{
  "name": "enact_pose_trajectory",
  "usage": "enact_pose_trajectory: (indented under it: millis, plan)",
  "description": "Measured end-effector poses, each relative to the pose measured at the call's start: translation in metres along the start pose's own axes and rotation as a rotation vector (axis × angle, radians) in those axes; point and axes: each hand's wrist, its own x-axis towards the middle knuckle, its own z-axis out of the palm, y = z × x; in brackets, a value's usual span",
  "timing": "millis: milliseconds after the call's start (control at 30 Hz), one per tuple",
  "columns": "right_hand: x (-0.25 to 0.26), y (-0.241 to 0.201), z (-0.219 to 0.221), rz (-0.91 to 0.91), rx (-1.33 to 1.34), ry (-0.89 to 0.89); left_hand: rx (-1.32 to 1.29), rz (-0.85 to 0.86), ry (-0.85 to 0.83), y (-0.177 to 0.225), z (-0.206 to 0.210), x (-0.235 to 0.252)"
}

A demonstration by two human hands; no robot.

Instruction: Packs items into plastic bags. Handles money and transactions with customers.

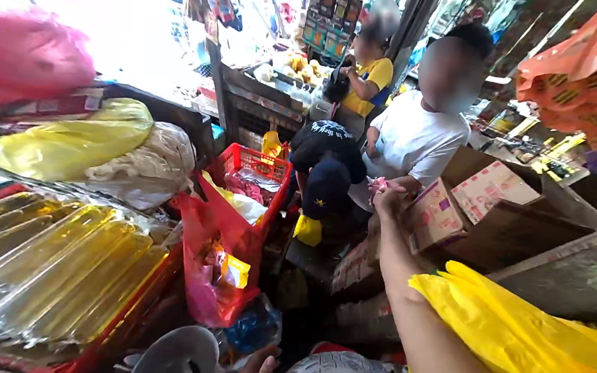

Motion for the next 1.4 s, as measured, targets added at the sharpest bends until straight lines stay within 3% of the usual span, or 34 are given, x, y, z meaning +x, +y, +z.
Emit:
enact_pose_trajectory:
  millis: [133,300,767,967,1200,1400]
  plan:
    - [-0.006,0.003,0.011,0.07,-0.101,-0.034,-0.003,-0.039,0.036,0.001,0.012,-0.002]
    - [0.015,0.01,0.036,0.162,-0.263,0.084,-0.001,-0.08,-0.013,-0.007,0.02,0.002]
    - [0.052,0.033,0.029,-0.04,-0.057,-0.057,-0.016,-0.242,-0.059,-0.009,0.035,0.015]
    - [0.009,0.063,0.049,-0.144,0.027,0.028,0.0,-0.279,-0.111,-0.007,0.048,0.041]
    - [-0.046,0.134,0.092,-0.136,-0.281,-0.246,0.053,-0.271,-0.166,0.006,0.042,0.064]
    - [-0.059,0.136,0.094,-0.059,-0.311,-0.374,0.012,-0.247,-0.116,0.007,0.033,0.067]
